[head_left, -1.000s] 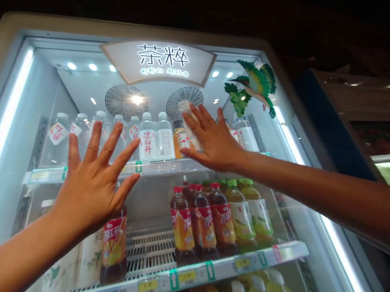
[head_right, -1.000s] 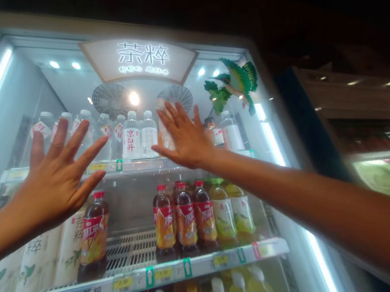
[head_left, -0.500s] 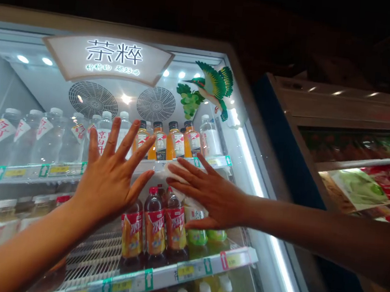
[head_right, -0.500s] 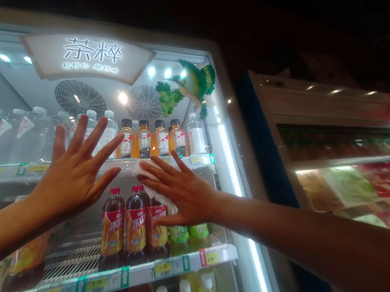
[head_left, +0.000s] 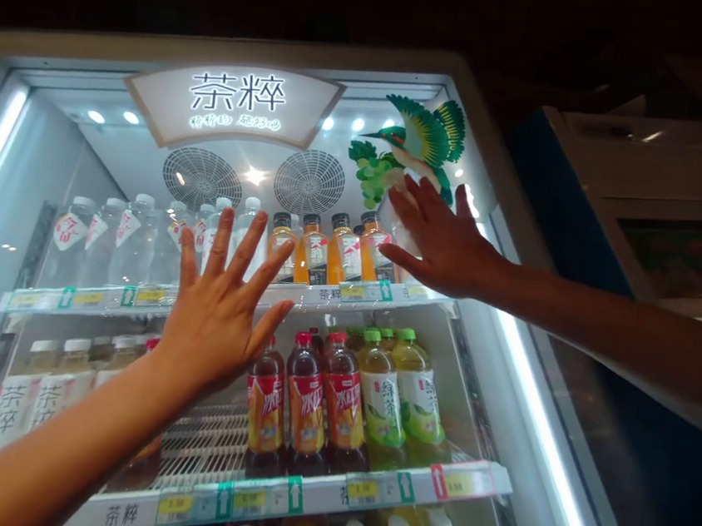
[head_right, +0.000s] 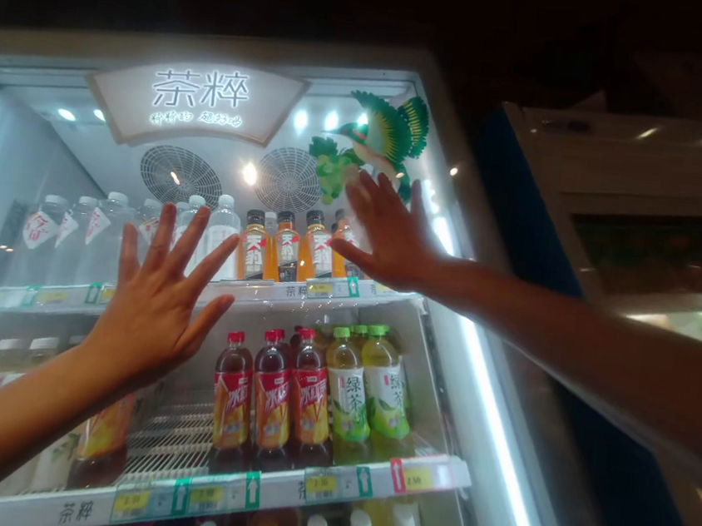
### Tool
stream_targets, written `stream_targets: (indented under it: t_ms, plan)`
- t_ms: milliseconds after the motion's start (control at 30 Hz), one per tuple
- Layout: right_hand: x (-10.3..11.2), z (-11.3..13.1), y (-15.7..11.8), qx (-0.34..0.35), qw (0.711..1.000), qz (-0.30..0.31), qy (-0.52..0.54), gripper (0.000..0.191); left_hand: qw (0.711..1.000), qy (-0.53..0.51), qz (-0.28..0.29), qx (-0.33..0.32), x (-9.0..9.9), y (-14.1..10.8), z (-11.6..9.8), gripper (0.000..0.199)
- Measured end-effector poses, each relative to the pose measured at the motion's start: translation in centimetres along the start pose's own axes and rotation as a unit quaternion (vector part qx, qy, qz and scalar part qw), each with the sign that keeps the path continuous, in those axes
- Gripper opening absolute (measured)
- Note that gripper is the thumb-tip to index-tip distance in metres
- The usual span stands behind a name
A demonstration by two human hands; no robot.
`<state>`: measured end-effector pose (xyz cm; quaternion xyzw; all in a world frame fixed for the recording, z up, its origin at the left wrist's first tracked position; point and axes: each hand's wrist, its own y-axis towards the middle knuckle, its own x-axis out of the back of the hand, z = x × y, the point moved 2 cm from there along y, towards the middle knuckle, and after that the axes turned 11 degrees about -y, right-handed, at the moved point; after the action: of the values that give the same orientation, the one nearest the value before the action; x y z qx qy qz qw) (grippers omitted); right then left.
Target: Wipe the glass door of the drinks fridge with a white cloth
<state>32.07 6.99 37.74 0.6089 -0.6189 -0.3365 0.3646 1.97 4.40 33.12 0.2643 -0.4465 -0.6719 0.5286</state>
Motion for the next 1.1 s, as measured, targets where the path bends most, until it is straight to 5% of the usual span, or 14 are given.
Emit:
stream_targets:
  t_ms: [67,167,233,400,467,567,600,767,833,900,967,1000,1100]
  plan:
    - [0.0,2.5,-0.5,0.026,1.000,-0.004,0.010,0.102,1.000,0.006,0.001,0.001,0.3,-1.4,0.9,0.068]
    - [0.1,8.5,-2.2,0.215,0.975,0.001,0.061,0.104,1.000,0.010,0.013,0.010,1.1,-3.8,2.7,0.073]
    - [0.2,11.0,-1.7,0.278,0.957,-0.003,0.079,0.099,0.999,0.013,0.022,0.022,1.8,-5.4,4.1,0.075]
    - [-0.4,12.9,4.1,0.046,0.997,-0.019,0.061,0.104,0.997,0.038,0.038,0.060,4.1,-8.4,8.1,0.077]
    - [-0.2,16.0,4.8,0.101,0.992,-0.022,0.071,0.106,0.996,0.045,0.038,0.069,5.3,-9.4,10.0,0.077]
    - [0.2,21.0,5.4,0.280,0.957,-0.021,0.079,0.101,0.994,0.051,0.036,0.088,7.0,-11.0,12.8,0.074]
    - [0.2,21.8,6.3,0.281,0.956,-0.020,0.077,0.099,0.994,0.053,0.037,0.093,7.6,-11.5,13.7,0.073]
    - [-0.1,23.1,11.9,0.054,0.996,-0.020,0.062,0.101,0.993,0.070,0.034,0.084,10.0,-14.2,17.4,0.070]
    - [0.1,26.2,11.3,0.138,0.988,-0.029,0.063,0.104,0.994,0.069,0.030,0.078,10.6,-15.1,18.7,0.072]
    - [0.5,29.7,10.0,0.306,0.948,-0.032,0.078,0.101,0.995,0.061,0.026,0.072,11.0,-16.1,19.9,0.074]
    - [0.6,31.4,10.1,0.364,0.927,-0.023,0.086,0.096,0.996,0.053,0.025,0.070,11.3,-17.0,20.8,0.076]
    - [0.6,31.4,10.9,0.330,0.940,-0.015,0.085,0.094,0.996,0.050,0.025,0.070,11.3,-17.4,21.1,0.077]
    - [0.3,29.7,14.2,0.090,0.994,0.000,0.061,0.094,0.996,0.038,0.035,0.072,11.5,-18.5,21.7,0.078]
